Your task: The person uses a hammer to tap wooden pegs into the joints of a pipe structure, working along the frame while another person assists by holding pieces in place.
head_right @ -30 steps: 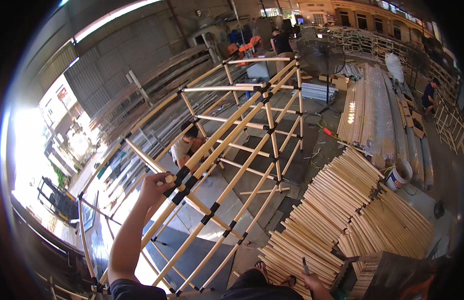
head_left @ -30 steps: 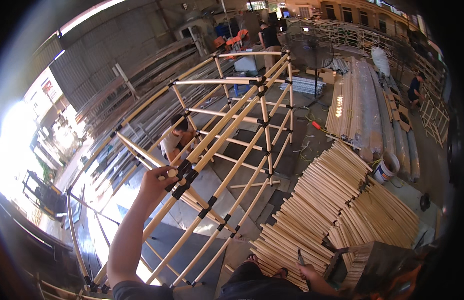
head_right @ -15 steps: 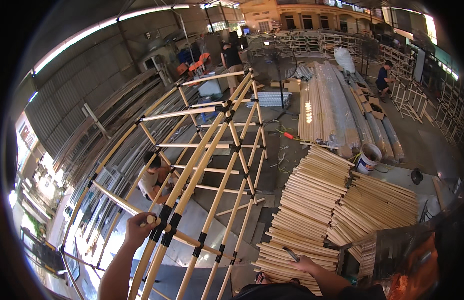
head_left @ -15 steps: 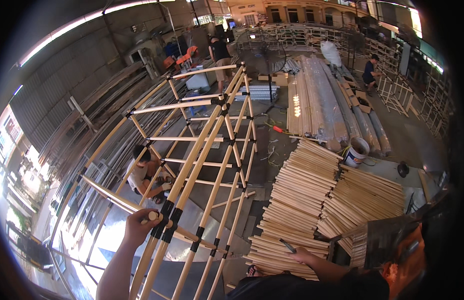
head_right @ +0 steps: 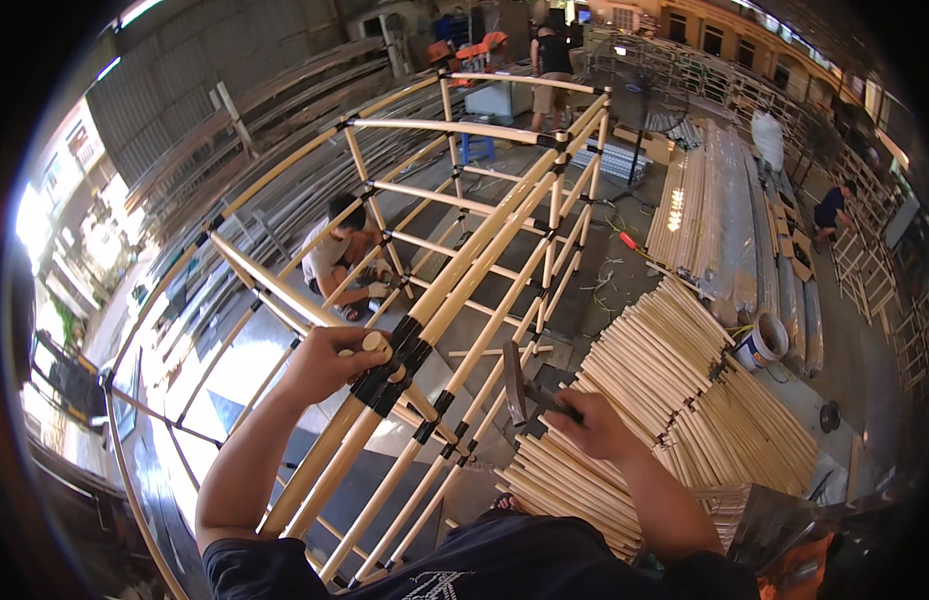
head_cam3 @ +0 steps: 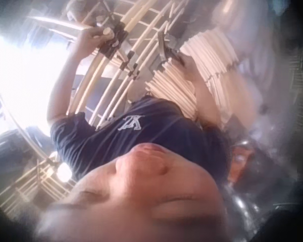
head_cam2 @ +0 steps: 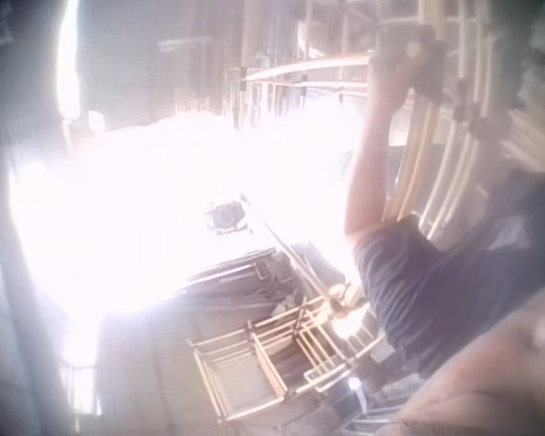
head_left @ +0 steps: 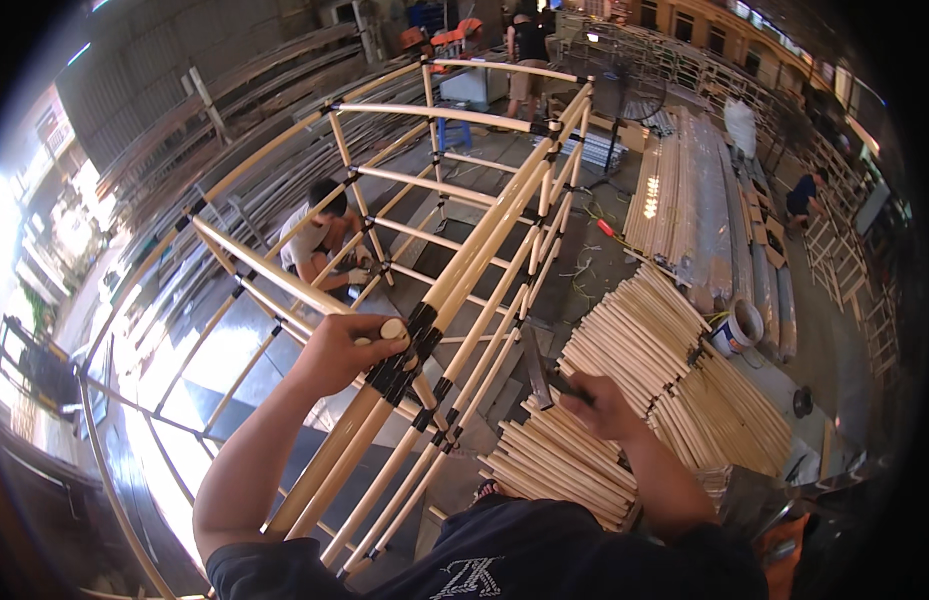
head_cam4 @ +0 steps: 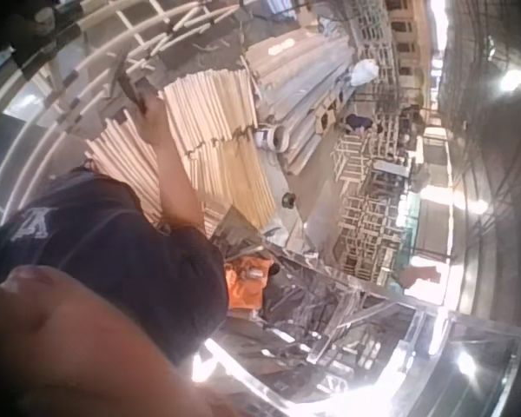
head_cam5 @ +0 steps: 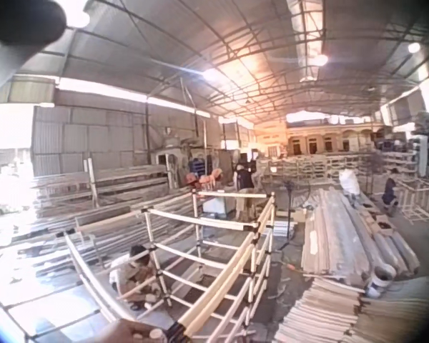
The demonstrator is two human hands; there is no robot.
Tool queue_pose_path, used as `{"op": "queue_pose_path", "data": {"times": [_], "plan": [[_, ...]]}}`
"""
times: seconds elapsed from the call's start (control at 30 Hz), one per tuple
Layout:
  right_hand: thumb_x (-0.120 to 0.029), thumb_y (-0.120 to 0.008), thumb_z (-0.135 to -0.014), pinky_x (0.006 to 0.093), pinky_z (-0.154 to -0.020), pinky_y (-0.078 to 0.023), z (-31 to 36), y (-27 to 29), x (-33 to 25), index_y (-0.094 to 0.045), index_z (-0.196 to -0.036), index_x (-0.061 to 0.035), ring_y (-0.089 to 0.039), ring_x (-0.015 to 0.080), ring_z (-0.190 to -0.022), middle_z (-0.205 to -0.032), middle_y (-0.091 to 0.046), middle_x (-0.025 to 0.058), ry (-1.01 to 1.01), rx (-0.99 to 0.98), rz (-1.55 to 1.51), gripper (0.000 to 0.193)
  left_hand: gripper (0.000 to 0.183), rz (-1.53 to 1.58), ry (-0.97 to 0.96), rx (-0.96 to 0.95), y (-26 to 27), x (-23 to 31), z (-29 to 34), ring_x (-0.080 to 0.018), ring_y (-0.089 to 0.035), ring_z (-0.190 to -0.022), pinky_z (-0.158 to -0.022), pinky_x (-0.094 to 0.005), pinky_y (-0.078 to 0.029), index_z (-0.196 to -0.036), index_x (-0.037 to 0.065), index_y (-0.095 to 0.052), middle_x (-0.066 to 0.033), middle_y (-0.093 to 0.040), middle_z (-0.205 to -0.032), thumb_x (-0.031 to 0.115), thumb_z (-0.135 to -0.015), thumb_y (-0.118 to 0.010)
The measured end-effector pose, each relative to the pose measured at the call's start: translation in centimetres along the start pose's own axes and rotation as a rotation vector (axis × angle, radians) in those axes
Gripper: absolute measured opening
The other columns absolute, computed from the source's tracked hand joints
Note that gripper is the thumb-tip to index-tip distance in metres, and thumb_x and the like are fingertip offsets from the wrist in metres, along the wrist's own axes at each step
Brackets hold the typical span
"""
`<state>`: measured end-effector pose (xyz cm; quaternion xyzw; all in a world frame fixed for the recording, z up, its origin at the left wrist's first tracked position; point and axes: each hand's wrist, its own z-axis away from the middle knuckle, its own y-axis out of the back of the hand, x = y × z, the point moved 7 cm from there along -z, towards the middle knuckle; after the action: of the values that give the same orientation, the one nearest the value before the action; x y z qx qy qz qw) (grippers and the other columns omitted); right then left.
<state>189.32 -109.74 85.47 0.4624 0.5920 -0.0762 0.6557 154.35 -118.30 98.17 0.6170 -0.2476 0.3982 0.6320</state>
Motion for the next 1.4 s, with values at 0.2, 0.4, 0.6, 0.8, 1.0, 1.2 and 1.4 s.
{"op": "queue_pose_path", "data": {"times": [0.2, 0.4, 0.6, 0.8, 1.0, 1.2, 1.4], "plan": [[-0.023, -0.067, -0.096, 0.0372, -0.058, -0.043, -5.4, 3.6, -15.8, -0.063, -0.094, 0.0, -0.056, 0.0247, -0.059, -0.068, -0.059, 0.0139, 0.219, 0.004, 0.003, 0.024, 0.038, -0.022, -0.099, 0.017, 0.1, 0.1, -0.4, -0.0086, -0.065, -0.086, -0.078, -0.0276, -0.053, -0.118, 0.003, -0.074, -0.0051, -0.075, -0.099, 0.025, -0.088, -0.079], [-0.024, -0.059, -0.1, 0.0412, -0.056, -0.043, -9.6, 0.9, -19.7, -0.061, -0.098, 0.0026, -0.056, 0.0327, -0.056, -0.063, -0.055, 0.0187, 0.21, -0.149, 0.096, 0.027, 0.034, -0.001, -0.05, 0.061, -0.1, -0.3, -0.7, -0.0098, -0.066, -0.081, -0.08, -0.0281, -0.054, -0.11, 0.0, -0.076, -0.0058, -0.075, -0.089, 0.024, -0.086, -0.078], [-0.022, -0.056, -0.103, 0.0432, -0.055, -0.043, -10.5, -0.5, -18.7, -0.059, -0.094, 0.0028, -0.057, 0.0346, -0.055, -0.062, -0.055, 0.0187, 0.229, -0.202, 0.228, 0.026, 0.032, -0.042, -0.089, 0.043, 0.1, -0.2, -0.9, -0.0112, -0.067, -0.081, -0.079, -0.0294, -0.053, -0.105, 0.003, -0.078, -0.0083, -0.076, -0.089, 0.024, -0.082, -0.08], [-0.017, -0.057, -0.102, 0.0409, -0.055, -0.043, -10.5, -0.5, -19.3, -0.061, -0.107, 0.0036, -0.058, 0.0339, -0.055, -0.064, -0.058, 0.0166, 0.273, -0.163, 0.186, 0.022, 0.033, -0.014, -0.098, 0.029, 0.1, 0.0, -0.9, -0.0113, -0.068, -0.083, -0.081, -0.031, -0.053, -0.106, 0.004, -0.079, -0.0083, -0.077, -0.09, 0.025, -0.081, -0.082], [-0.015, -0.058, -0.101, 0.0388, -0.057, -0.046, -10.1, -0.7, -20.0, -0.056, -0.134, 0.0004, -0.062, 0.0303, -0.057, -0.07, -0.062, 0.0177, 0.29, -0.158, 0.228, 0.036, 0.032, -0.008, -0.089, 0.007, 0.2, -0.1, -1.0, -0.0115, -0.067, -0.081, -0.08, -0.0311, -0.053, -0.105, 0.005, -0.079, -0.0082, -0.077, -0.089, 0.025, -0.08, -0.082], [-0.011, -0.054, -0.102, 0.0367, -0.058, -0.046, -10.3, 0.3, -21.6, -0.05, -0.145, -0.0011, -0.062, 0.0251, -0.056, -0.069, -0.061, 0.0169, 0.302, -0.074, 0.225, 0.044, 0.038, 0.003, -0.087, -0.015, 0.4, -0.2, -1.0, -0.0117, -0.067, -0.081, -0.08, -0.0319, -0.053, -0.112, 0.009, -0.079, -0.0076, -0.077, -0.091, 0.029, -0.08, -0.085], [-0.012, -0.053, -0.103, 0.0372, -0.062, -0.048, -11.1, -0.1, -21.2, -0.052, -0.144, -0.0009, -0.062, 0.0266, -0.06, -0.072, -0.063, 0.0186, 0.255, -0.165, 0.358, 0.043, 0.044, -0.032, -0.126, -0.021, 0.5, -0.7, -1.3, -0.0168, -0.07, -0.082, -0.079, -0.0324, -0.055, -0.114, 0.004, -0.077, -0.0111, -0.077, -0.096, 0.034, -0.081, -0.083]]}}
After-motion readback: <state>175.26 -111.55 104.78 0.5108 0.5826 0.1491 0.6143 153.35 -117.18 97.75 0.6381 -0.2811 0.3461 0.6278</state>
